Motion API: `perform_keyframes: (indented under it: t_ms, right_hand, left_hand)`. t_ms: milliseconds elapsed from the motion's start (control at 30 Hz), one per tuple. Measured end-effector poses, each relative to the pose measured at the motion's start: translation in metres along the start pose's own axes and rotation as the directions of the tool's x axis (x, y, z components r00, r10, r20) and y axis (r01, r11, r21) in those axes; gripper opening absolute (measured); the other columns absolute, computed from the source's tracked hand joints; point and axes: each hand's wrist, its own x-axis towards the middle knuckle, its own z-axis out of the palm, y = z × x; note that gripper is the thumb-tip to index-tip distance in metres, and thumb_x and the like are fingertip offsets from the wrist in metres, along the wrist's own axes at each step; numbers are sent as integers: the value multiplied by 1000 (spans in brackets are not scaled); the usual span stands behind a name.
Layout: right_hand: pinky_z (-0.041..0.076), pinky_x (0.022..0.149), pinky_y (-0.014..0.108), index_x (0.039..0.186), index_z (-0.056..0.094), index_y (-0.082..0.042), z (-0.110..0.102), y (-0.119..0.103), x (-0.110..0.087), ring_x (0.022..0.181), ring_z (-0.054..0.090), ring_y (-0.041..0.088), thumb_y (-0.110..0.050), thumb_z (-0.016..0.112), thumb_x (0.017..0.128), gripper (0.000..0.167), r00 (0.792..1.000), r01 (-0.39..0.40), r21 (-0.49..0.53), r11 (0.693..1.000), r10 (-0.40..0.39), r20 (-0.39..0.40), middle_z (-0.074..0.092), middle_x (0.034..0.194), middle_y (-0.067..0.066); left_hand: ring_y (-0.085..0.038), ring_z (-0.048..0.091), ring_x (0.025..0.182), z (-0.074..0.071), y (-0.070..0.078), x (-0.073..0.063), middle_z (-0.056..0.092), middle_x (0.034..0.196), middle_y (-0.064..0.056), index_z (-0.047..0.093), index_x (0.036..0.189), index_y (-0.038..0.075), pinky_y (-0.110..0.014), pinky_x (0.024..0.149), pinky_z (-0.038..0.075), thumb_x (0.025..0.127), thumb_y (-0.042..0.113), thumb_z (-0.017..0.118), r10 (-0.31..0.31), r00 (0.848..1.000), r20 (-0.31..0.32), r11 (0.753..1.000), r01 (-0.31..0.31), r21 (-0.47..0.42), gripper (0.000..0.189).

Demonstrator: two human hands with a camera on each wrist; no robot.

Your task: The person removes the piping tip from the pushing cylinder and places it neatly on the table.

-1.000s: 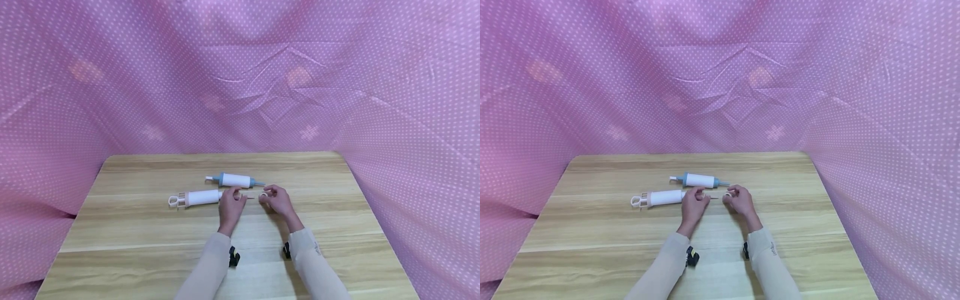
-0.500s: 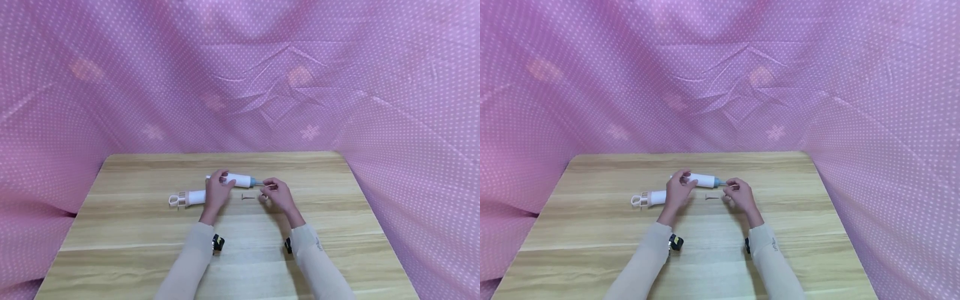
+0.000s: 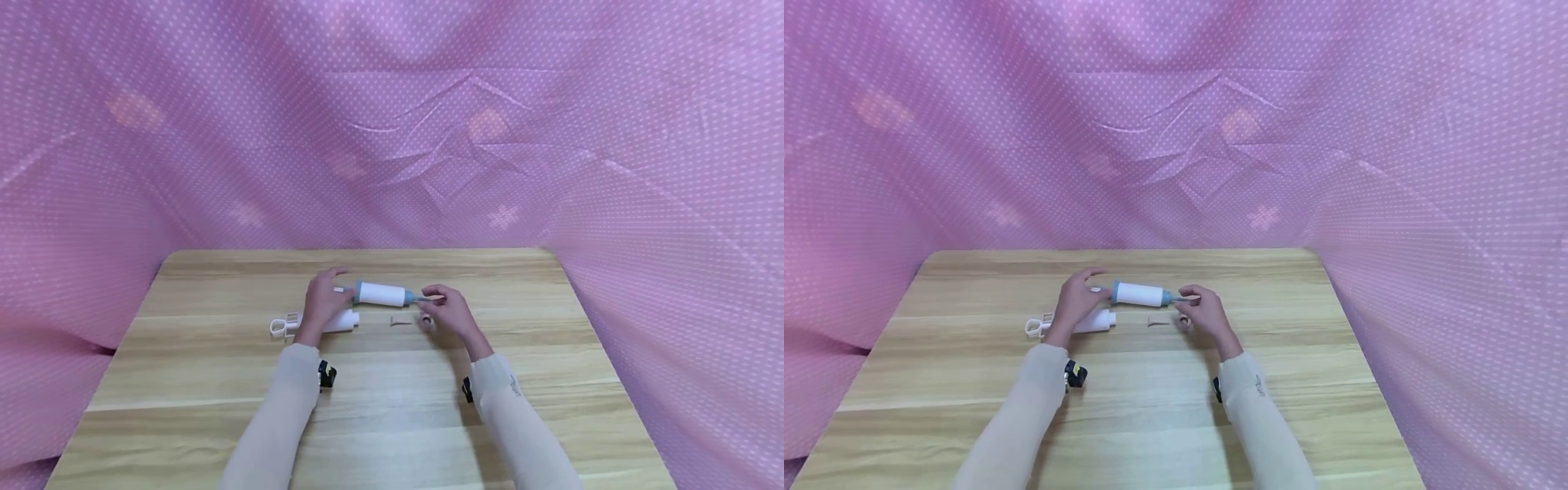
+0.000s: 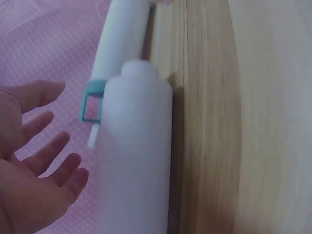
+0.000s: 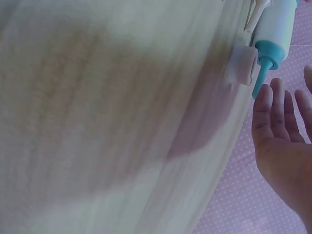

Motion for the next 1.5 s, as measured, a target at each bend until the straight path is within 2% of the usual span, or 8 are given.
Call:
perform_keyframes:
  t_ms: [133, 267, 400, 767, 933, 1067, 1233, 1500]
  right_hand:
    - [58, 80, 36, 127, 63, 7, 2, -2, 7, 103, 67, 33, -8, 73, 93, 38, 1000, 0, -20, 1000, 0, 6, 64, 128, 24]
    - [59, 83, 39, 128, 62, 8, 6, -3, 14, 104, 67, 35, -9, 72, 94, 39, 1000, 0, -40, 999, 1, 21, 64, 127, 23]
    - [60, 83, 40, 130, 61, 8, 8, -4, 20, 105, 67, 37, -9, 73, 94, 42, 998, -22, -51, 998, 24, 52, 64, 128, 22]
    - [61, 82, 37, 129, 62, 7, 13, -6, 27, 111, 66, 39, -8, 73, 93, 41, 991, -76, -90, 993, 84, 99, 62, 130, 24]
    - [58, 90, 38, 126, 65, 5, 16, -5, 30, 114, 65, 36, -9, 74, 92, 38, 993, -67, -152, 986, 82, 90, 67, 124, 20]
    - [56, 92, 40, 124, 66, 4, 18, -4, 31, 107, 66, 32, -9, 74, 92, 35, 993, -72, -169, 983, 87, 82, 69, 118, 19]
    - [59, 83, 35, 122, 68, 2, 19, -3, 31, 98, 68, 27, -10, 74, 93, 32, 994, -77, -140, 987, 88, 69, 69, 116, 18]
    - [60, 87, 43, 129, 63, 4, 11, -15, 25, 101, 67, 33, -6, 70, 94, 37, 997, -71, 72, 995, 68, 43, 65, 123, 22]
  left_hand:
    - [-41, 47, 132, -2, -8, 6, 50, 146, -21, 59, 139, 5, -55, 111, 39, 90, 16, 76, -53, 996, 74, 999, 53, 12, 52]
    - [-41, 54, 125, -1, -14, 10, 48, 147, -23, 58, 139, 3, -54, 107, 44, 89, 16, 78, -72, 989, 132, 997, 73, -8, 55]
    - [-40, 58, 120, 2, -19, 13, 52, 144, -24, 58, 137, 1, -53, 104, 46, 89, 14, 79, -62, 988, 144, 998, 62, 2, 55]
    - [-41, 54, 125, 7, -14, 16, 56, 141, -22, 61, 136, 2, -53, 103, 47, 90, 16, 77, -63, 984, 168, 997, 56, 46, 51]
    - [-40, 57, 120, 9, -14, 17, 59, 136, -22, 63, 134, 3, -52, 100, 49, 91, 15, 76, -66, 983, 170, 997, 57, 58, 46]
    - [-38, 59, 119, 11, -14, 16, 61, 134, -21, 64, 133, 3, -51, 100, 49, 92, 15, 75, -65, 983, 171, 996, 54, 70, 44]
    - [-36, 62, 114, 11, -11, 14, 63, 132, -19, 65, 133, 4, -49, 97, 51, 92, 15, 76, -68, 986, 150, 996, 58, 71, 44]
    - [-33, 65, 105, 5, 0, 11, 61, 135, -18, 65, 134, 7, -47, 92, 55, 91, 18, 77, -3, 996, 94, 1000, 2, 7, 46]
